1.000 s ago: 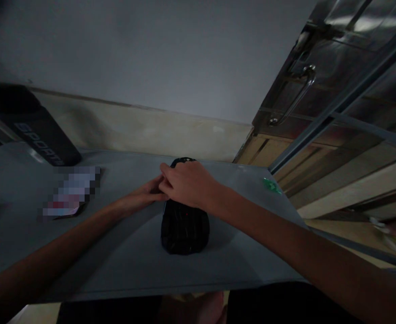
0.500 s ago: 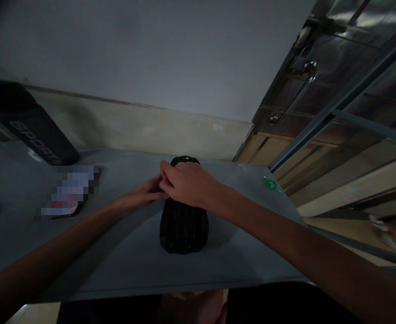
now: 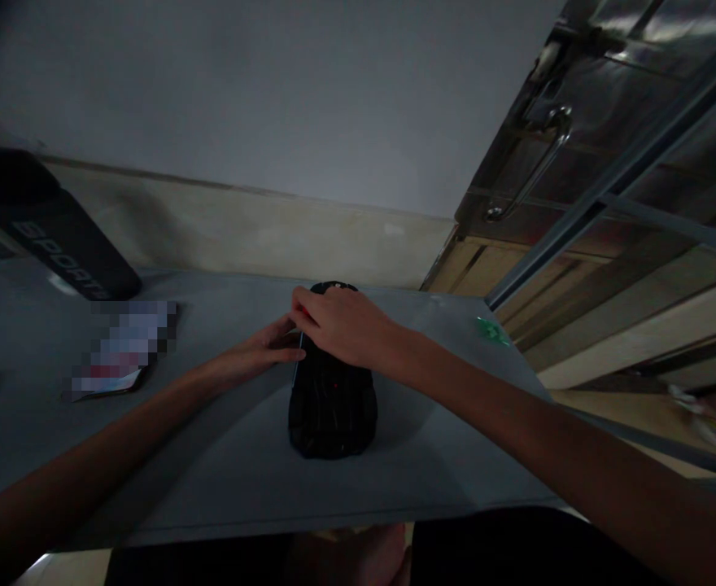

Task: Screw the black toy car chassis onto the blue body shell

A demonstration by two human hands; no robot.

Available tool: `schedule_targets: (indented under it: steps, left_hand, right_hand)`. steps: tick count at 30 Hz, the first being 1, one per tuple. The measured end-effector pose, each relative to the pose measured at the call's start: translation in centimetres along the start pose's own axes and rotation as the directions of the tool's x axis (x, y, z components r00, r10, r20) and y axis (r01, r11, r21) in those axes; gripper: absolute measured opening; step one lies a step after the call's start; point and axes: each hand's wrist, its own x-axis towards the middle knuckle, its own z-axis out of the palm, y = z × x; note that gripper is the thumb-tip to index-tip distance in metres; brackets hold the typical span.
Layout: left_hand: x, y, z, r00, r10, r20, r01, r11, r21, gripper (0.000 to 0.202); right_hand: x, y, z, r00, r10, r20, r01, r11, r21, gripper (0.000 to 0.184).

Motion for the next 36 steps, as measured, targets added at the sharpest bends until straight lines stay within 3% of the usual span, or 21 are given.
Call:
schedule_targets:
  steps: [8,17,24,31,36]
  left_hand:
    - [-0.1,0.1,0.1,1.000,0.014,-0.020,-0.014,1.000,0.008,0.097]
    - [-0.1,0.0,0.0,0.999,-0.018,-0.027,0.019,1.000,0.003,0.108]
    - [0.0,-0.2,-0.1,1.000,-0.011,-0.025,0.011,1.000,0.010,0.090]
    - [0.1,-0.3,-0.2,1.000,0.011,-0.020,-0.011,1.000,0.020,0.090]
    - [0.2,-0.4,-0.2,0.999,0.041,-0.001,-0.041,0.999,-0.016,0.087]
  right_hand:
    - [0.1,-0.2,0.1,0.997,-0.077,0.014,0.077,0.997,0.031,0.021]
    - [0.1,-1.2,-0.1,0.998,0.066,-0.008,-0.066,0.984,-0.167,0.035]
    - [0.2,-1.1,-0.1,0.996,-0.081,0.049,0.085,0.992,-0.088,0.028]
    - [0.4,-1.8,0.0,0.997,0.075,0.019,-0.070,0.979,-0.191,0.031]
    - [0.2,-1.9,-0.2,0.999,0.006,0.040,0.000,0.990,-0.144,0.032]
